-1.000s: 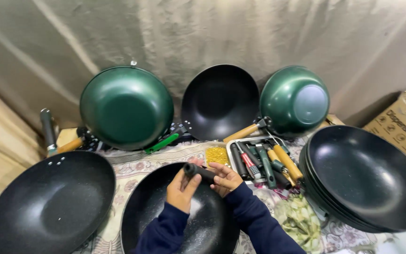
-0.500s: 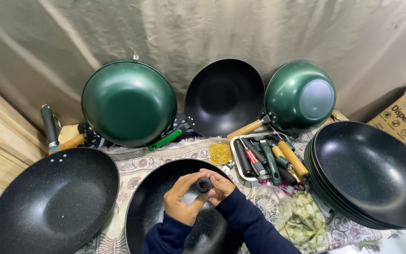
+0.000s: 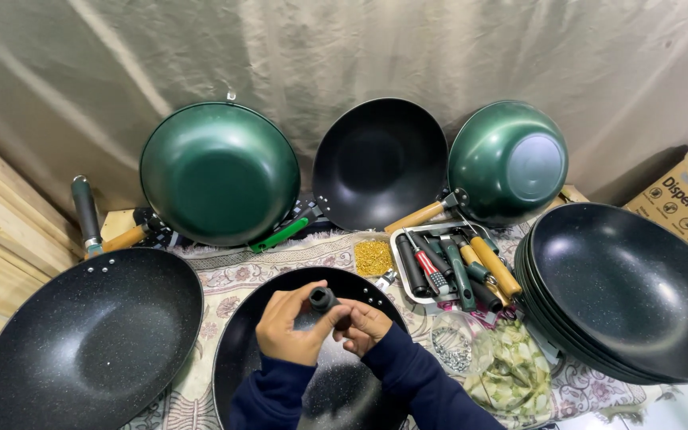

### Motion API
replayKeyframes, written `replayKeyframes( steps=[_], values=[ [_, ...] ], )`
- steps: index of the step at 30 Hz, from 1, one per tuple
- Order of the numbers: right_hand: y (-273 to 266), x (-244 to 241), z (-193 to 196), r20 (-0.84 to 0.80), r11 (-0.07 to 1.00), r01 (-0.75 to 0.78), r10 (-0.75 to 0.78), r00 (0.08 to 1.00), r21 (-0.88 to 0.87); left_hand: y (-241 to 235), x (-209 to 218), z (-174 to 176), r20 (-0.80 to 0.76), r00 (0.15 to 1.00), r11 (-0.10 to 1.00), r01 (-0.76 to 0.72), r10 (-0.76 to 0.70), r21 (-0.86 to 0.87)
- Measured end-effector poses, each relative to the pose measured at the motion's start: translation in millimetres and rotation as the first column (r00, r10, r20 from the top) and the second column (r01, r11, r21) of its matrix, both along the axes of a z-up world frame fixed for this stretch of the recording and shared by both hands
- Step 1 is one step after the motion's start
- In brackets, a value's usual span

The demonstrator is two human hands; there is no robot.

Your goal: Assembling or repairing woks by tightening screws and handling small components

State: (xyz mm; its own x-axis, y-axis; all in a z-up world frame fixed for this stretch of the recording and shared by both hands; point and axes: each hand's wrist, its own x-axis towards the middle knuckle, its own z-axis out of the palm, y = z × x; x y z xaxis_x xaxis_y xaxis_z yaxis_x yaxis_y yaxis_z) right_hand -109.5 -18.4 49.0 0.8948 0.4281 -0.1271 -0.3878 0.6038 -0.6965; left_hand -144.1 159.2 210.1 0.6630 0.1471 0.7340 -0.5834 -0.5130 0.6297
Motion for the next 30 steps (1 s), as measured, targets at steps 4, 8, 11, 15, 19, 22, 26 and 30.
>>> replayKeyframes(
  steps=[4,8,11,15,19,22,26,30],
  values=[
    [3,0,10,0.013,0.993,-0.004,0.003,1.0,0.116,7,5,-5,-0.051,0.999,1.0,0.006,-0.007,-0.029],
    [5,-2,27,-0.143,0.96,0.26,-0.274,0.951,-0.107,14,10,-5,-0.16,0.938,0.951,0.296,-0.307,-0.09],
    [-7,12,12,-0.118,0.942,0.329,-0.335,0.935,-0.069,16,13,-6,-0.196,0.886,0.907,0.401,-0.42,-0.127],
    [-22,19,22,-0.093,0.927,0.373,-0.368,0.925,0.033,18,20,-30,-0.453,0.794,0.915,0.349,-0.404,-0.205],
    [-36,30,23,-0.133,0.897,0.442,-0.44,0.888,-0.014,19,27,-47,-0.487,0.766,0.905,0.397,-0.42,-0.155],
    [-42,28,34,-0.134,0.869,0.494,-0.487,0.863,0.027,16,27,-49,-0.504,0.749,0.901,0.393,-0.43,-0.185],
    [-51,28,42,-0.095,0.852,0.514,-0.506,0.857,0.097,15,29,-54,-0.459,0.821,0.941,0.299,-0.338,-0.157],
    [-56,35,33,-0.073,0.833,0.532,-0.527,0.846,0.148,16,39,-83,-0.457,0.865,0.975,0.221,-0.206,-0.02]
  ],
)
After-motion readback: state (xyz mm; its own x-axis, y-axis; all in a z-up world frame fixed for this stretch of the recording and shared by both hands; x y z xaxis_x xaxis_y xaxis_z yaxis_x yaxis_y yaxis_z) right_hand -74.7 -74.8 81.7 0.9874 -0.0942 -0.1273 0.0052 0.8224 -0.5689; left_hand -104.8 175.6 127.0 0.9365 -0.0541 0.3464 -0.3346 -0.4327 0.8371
